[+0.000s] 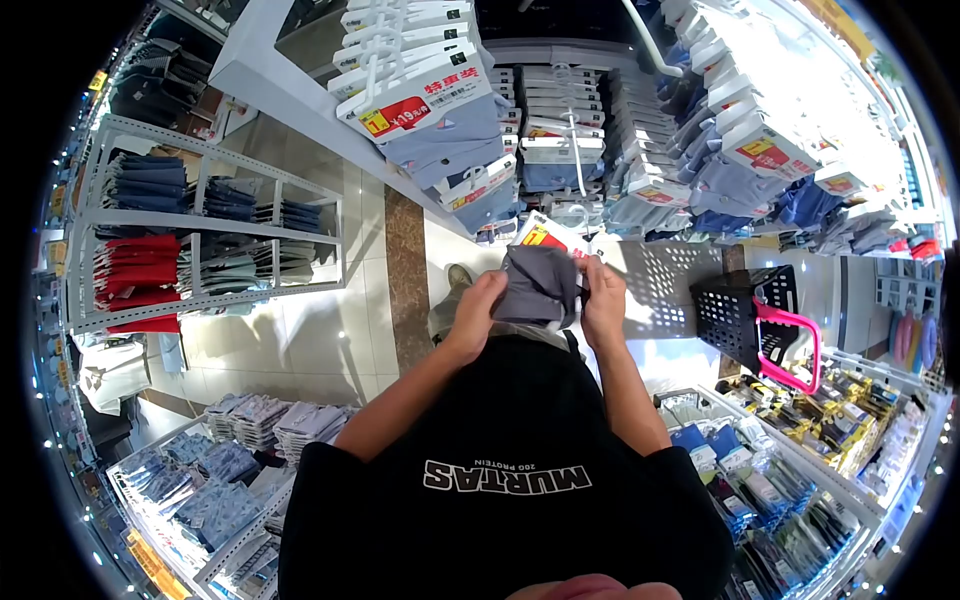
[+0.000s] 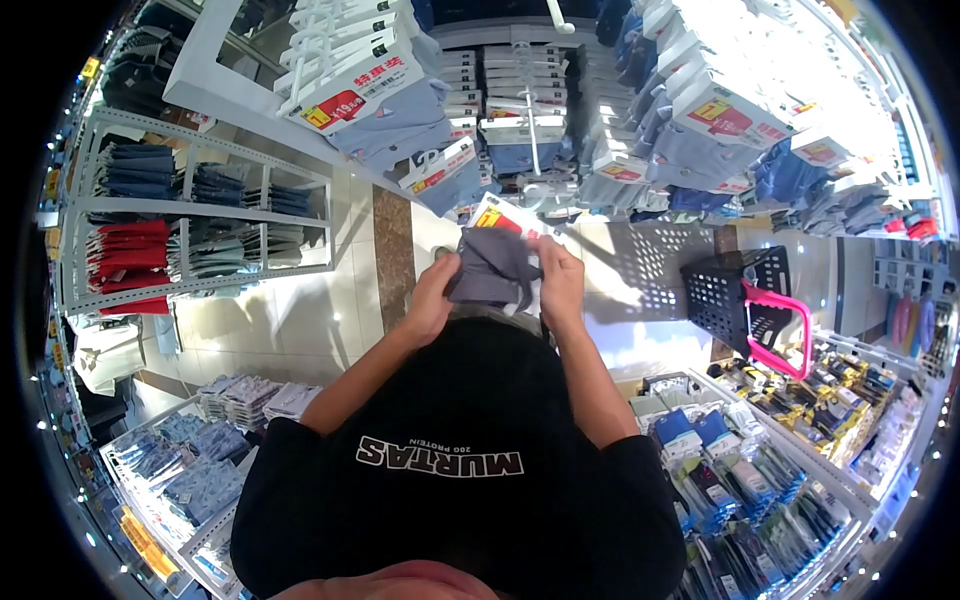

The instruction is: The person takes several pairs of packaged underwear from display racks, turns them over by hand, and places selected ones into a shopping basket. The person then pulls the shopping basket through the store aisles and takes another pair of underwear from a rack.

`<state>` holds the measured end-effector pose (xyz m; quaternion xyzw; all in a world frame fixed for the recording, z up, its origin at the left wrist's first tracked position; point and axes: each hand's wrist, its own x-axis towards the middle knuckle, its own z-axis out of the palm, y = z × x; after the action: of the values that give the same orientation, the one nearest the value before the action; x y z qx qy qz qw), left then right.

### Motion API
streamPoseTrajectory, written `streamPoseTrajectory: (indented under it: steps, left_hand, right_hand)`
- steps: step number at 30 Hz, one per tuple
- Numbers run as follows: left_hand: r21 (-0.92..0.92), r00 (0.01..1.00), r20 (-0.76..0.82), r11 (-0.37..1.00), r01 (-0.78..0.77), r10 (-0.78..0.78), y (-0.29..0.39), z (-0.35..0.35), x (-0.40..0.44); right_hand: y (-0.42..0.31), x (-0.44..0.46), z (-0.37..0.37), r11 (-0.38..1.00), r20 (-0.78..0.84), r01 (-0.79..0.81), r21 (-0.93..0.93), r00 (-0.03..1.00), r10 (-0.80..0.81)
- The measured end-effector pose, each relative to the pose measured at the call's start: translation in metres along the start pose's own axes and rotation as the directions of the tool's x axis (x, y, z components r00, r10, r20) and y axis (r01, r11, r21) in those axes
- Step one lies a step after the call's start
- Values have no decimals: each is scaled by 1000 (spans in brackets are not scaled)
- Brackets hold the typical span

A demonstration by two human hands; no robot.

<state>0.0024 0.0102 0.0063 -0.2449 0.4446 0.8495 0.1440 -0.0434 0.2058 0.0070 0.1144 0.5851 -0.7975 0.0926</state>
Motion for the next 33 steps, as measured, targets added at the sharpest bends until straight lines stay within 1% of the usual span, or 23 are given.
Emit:
streamPoseTrajectory:
  steps: [1,2,3,5,6,8,9,10,11,13,14,17,18,21,22,25,26,29,32,33]
  left_hand:
    - [-95,999,-24,995,19,-21,9,12,-6]
    - [-189,998,-45,981,35,-45,13,19,-9]
    - [-98,1000,-13,995,11,-12,11,17,-8]
    - [80,997,59,996,-50,45,4,8,-3]
    - [164,994,97,984,-64,49,8,10,-6]
    - [327,984,174,940,-101,45,14,14,-13]
    - [339,985,166,936,-94,39,14,14,-13]
    - [353,987,159,931,-89,34,13,13,-12]
    - [368,988,151,926,-84,29,12,12,-11]
    - [385,986,137,912,-145,99,5,7,-4]
    - [392,982,130,903,-175,134,1,5,-1]
    - [397,982,81,898,-190,172,-5,1,0]
    - [396,985,81,903,-170,149,-8,-3,1]
    - [412,991,100,903,-122,88,-14,-13,2]
    - [428,990,116,896,-120,77,-15,-13,1]
    - [467,991,125,878,-100,46,-14,-11,-5]
    - [477,992,123,874,-92,37,-14,-9,-7]
    - [465,992,122,882,-80,25,-11,-7,-10]
    - [522,987,162,848,-85,-1,-15,-19,-3]
    - [519,989,149,851,-75,-3,-14,-20,-4]
  right_hand:
    - [-3,-1,1,997,10,55,-62,998,-54]
    - [-8,-4,2,991,30,74,-108,997,-71]
    - [-14,-6,3,984,50,94,-153,995,-87]
    - [-15,-7,7,970,94,169,-172,984,-155]
    - [-16,-5,2,956,135,145,-256,984,-114]
    - [-12,-1,5,940,98,276,-202,960,-261]
    - [-12,2,7,923,77,341,-178,940,-332]
    - [-16,6,2,910,133,337,-240,940,-313]
    - [-19,8,2,926,118,327,-191,944,-309]
    - [-35,11,8,948,91,306,-90,950,-298]
    - [-41,16,6,976,83,209,-58,975,-204]
    - [-40,40,-10,968,111,250,-34,963,-245]
    - [-42,46,-11,969,110,242,-40,965,-236]
    - [-33,71,-21,970,182,231,-81,960,-213]
    - [-25,79,-21,948,169,284,-148,951,-258]
    - [-15,95,-25,964,157,199,-178,973,-172]
    - [-10,101,-26,956,144,223,-190,970,-198]
    - [-4,109,-28,954,88,141,-265,989,-121]
    - [25,119,-40,943,50,256,-214,967,-251]
    - [26,117,-43,929,-4,232,-289,970,-244]
